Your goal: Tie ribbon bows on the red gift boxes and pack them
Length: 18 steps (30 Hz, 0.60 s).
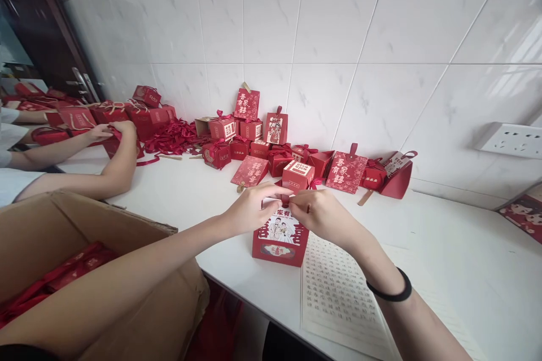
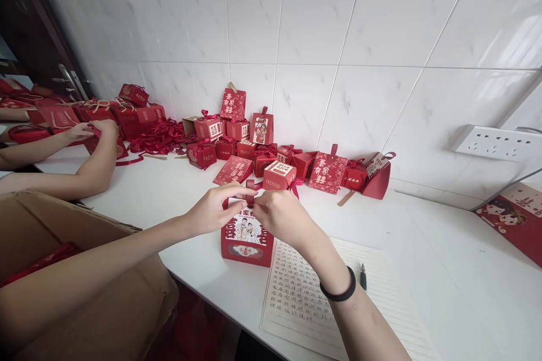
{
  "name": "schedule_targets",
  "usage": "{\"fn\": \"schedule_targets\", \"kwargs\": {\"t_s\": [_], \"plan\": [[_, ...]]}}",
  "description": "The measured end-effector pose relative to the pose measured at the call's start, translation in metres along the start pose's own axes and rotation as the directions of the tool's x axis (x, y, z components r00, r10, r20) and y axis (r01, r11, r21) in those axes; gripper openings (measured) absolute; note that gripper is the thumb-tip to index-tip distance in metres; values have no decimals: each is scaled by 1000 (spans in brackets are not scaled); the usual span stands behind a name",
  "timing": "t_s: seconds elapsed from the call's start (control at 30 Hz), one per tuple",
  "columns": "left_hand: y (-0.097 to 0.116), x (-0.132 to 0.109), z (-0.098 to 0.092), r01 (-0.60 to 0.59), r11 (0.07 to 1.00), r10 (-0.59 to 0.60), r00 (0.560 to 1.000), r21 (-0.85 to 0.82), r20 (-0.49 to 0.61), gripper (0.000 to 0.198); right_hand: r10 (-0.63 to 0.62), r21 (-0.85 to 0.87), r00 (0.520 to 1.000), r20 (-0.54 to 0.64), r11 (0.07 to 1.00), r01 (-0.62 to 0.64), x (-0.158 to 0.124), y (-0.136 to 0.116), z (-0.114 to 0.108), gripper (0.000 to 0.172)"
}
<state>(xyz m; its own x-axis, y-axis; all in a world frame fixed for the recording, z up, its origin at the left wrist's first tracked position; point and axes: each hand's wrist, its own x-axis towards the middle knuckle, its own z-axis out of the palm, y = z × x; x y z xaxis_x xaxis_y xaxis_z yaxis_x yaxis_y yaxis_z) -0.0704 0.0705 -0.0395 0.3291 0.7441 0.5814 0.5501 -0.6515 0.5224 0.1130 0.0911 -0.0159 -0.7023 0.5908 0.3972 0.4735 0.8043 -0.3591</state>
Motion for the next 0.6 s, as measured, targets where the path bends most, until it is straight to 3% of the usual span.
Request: {"fn": "schedule_targets", "kwargs": {"t_s": [0.37,0.6], "plan": [[-4,-2,2,-25,1000,25,1000,10,-13,30,-6,88,999,52,996,2,0,4,-2,28],[-5,-7,7,-73,997,72,996,-13,-58,32,-22,40,999,31,999,21,-3,7,4,29]]}}
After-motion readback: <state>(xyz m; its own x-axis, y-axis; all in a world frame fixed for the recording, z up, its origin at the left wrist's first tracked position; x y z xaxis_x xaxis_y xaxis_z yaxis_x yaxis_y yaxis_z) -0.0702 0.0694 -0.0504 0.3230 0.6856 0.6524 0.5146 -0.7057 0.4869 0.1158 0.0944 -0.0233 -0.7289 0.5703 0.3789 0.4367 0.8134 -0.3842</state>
